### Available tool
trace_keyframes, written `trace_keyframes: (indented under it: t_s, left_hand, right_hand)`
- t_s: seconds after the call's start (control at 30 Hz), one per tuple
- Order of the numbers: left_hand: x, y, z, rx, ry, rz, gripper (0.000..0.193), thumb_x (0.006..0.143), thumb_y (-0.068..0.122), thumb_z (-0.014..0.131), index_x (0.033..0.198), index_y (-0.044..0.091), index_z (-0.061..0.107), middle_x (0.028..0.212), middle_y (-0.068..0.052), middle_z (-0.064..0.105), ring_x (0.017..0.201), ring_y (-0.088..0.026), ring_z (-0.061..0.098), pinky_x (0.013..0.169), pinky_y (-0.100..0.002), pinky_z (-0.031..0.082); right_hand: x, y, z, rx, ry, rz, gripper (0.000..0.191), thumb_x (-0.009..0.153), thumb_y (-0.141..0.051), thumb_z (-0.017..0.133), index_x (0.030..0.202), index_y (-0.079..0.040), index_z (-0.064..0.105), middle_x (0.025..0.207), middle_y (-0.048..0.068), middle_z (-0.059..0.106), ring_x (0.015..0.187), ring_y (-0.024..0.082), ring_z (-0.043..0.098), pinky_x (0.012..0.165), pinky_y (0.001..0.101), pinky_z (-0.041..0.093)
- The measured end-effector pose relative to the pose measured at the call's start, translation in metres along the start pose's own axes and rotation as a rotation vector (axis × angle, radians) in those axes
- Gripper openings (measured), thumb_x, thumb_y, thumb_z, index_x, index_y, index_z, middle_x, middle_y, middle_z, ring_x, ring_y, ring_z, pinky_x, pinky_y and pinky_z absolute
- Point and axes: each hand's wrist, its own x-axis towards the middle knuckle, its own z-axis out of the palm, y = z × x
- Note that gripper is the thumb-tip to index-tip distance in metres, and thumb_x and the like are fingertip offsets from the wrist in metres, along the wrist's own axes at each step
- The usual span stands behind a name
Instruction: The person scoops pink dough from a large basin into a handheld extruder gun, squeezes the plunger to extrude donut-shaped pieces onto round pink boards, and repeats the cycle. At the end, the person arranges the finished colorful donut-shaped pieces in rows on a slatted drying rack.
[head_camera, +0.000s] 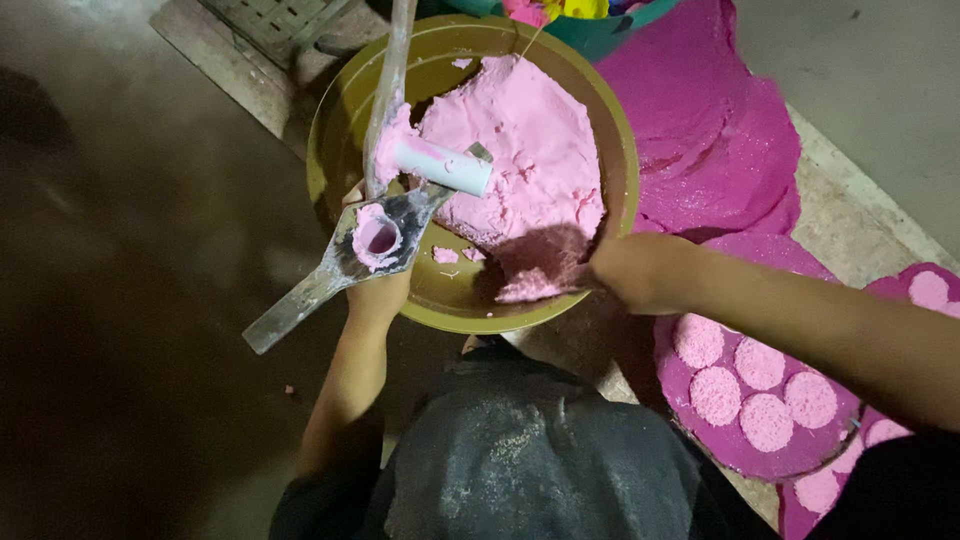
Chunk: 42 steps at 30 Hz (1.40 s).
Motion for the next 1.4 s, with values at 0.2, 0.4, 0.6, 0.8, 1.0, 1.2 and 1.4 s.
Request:
trace_keyframes:
  t_s: [0.2,0.4,0.6,0.8,1.0,1.2,1.4]
  left_hand:
    - [0.013,0.007,-0.006,0.209,-0.087,0.158,0.056,0.094,0.015,0.078,0.138,-0.006,0.049,0.121,-0.019,0.064,0.111,-0.028,0.065,0.100,-0.036,0.050]
    - [0.011,0.046,0.016,0.173,-0.319,0.212,0.055,0.086,0.023,0.080,0.134,0.003,0.058,0.132,-0.019,0.066,0.113,-0.026,0.068,0.100,-0.035,0.054]
    - [-0.002,0.047,0.058,0.241,-0.478,0.164,0.059,0.080,0.012,0.070,0.137,0.003,0.060,0.131,-0.022,0.066,0.116,-0.035,0.066,0.100,-0.043,0.054]
    - [0.005,0.027,0.052,0.416,-0.771,-0.060,0.033,0.098,0.010,0.059,0.130,0.014,0.066,0.129,-0.015,0.069,0.109,-0.027,0.072,0.101,-0.039,0.059]
    - [0.022,0.048,0.052,0.437,-0.518,0.081,0.052,0.086,0.018,0.069,0.135,0.009,0.056,0.121,-0.018,0.068,0.099,-0.034,0.069,0.084,-0.043,0.057]
    - [0.018,0.061,0.053,0.286,-0.528,-0.013,0.050,0.093,0.016,0.058,0.142,0.012,0.052,0.112,-0.017,0.069,0.093,-0.033,0.070,0.080,-0.044,0.060]
    - [0.044,0.046,0.030,0.372,-0.520,0.223,0.014,0.093,0.020,0.069,0.104,0.011,0.068,0.100,-0.012,0.071,0.096,-0.031,0.068,0.090,-0.044,0.056]
  right_hand:
    - [-0.060,-0.036,-0.057,0.332,0.061,0.138,0.049,0.093,-0.020,0.058,0.141,-0.025,0.062,0.100,0.010,0.080,0.081,0.023,0.075,0.082,0.0394,0.060]
    - [-0.083,-0.044,-0.095,0.179,0.317,0.061,0.037,0.092,-0.025,0.059,0.127,-0.017,0.070,0.093,0.014,0.078,0.082,0.031,0.075,0.075,0.0463,0.057]
    - [-0.023,-0.103,-0.053,-0.558,0.431,0.173,0.022,0.095,-0.018,0.055,0.110,-0.007,0.066,0.084,0.010,0.068,0.074,0.027,0.073,0.057,0.0422,0.058]
    - [-0.081,-0.098,-0.050,-0.562,0.570,0.096,0.025,0.084,-0.016,0.061,0.107,-0.007,0.064,0.083,0.007,0.063,0.066,0.024,0.069,0.049,0.0369,0.056]
    - [-0.067,-0.113,-0.068,-0.449,0.489,0.183,0.012,0.091,-0.017,0.059,0.099,-0.008,0.060,0.082,0.008,0.066,0.070,0.025,0.070,0.053,0.0396,0.057]
    - [-0.051,-0.095,-0.034,-0.435,0.657,0.169,0.026,0.084,-0.015,0.060,0.107,-0.005,0.062,0.082,0.010,0.067,0.065,0.026,0.070,0.050,0.0383,0.057]
    - [-0.109,-0.082,-0.062,-0.465,0.678,0.184,0.032,0.081,-0.014,0.063,0.113,-0.013,0.067,0.084,0.006,0.067,0.067,0.025,0.071,0.050,0.0402,0.056]
